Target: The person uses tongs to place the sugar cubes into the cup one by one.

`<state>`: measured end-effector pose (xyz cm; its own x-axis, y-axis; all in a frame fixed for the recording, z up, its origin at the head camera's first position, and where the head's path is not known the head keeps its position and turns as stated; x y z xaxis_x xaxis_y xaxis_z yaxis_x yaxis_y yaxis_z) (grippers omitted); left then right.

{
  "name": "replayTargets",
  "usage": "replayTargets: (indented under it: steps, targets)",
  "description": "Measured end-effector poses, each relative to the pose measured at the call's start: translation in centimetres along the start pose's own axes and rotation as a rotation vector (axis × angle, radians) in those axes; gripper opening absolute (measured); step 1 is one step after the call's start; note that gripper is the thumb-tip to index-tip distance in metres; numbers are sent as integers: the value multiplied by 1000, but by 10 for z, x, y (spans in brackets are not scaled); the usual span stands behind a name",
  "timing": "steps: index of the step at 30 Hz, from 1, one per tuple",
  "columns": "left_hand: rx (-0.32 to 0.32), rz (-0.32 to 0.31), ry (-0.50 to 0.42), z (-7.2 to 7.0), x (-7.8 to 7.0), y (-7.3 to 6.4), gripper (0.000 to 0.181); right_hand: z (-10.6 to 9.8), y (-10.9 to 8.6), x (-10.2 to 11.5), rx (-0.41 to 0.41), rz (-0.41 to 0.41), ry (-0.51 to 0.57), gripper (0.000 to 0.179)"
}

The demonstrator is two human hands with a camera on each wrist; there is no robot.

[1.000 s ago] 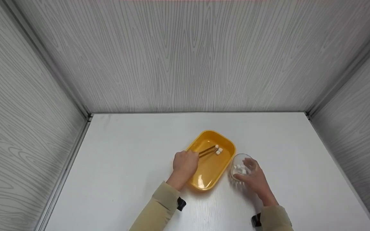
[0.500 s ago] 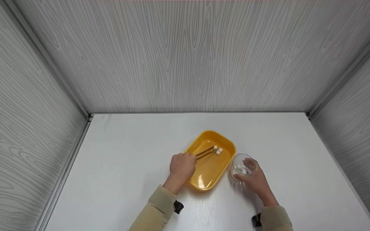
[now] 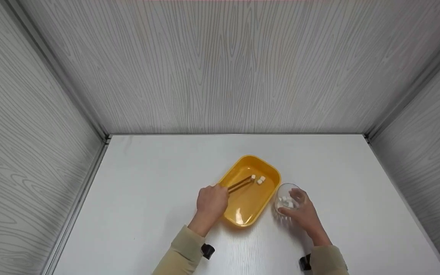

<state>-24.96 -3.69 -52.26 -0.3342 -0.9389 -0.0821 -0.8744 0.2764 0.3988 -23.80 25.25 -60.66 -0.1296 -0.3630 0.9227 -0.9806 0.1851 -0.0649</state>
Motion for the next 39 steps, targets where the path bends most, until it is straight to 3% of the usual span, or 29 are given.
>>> replayTargets:
  steps: [16, 24, 33, 39]
  targets:
    - [28, -86, -39, -10, 11, -9, 28, 1, -1, -1, -10, 7, -23, 88]
    - [18, -98, -39, -14, 14, -14, 25, 1, -1, -1, -5, 1, -25, 88]
    - [-33, -61, -11, -18, 11, -19, 24, 1, 0, 0, 2, 11, -15, 88]
    - [-67, -39, 5, -28, 7, -20, 25, 1, 0, 0, -3, 13, -19, 90]
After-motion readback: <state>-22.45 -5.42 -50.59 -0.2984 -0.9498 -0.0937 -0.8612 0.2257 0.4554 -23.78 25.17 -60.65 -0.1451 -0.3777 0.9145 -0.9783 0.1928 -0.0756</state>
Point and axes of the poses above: each hand's wrist, its own y-axis towards the middle knuckle, its own z-axis out of the palm, x = y × z, the point moved 6 cm from there along y, towards the middle knuckle, and after that the axes turned 11 degrees about -x, right-handed, at the moved point
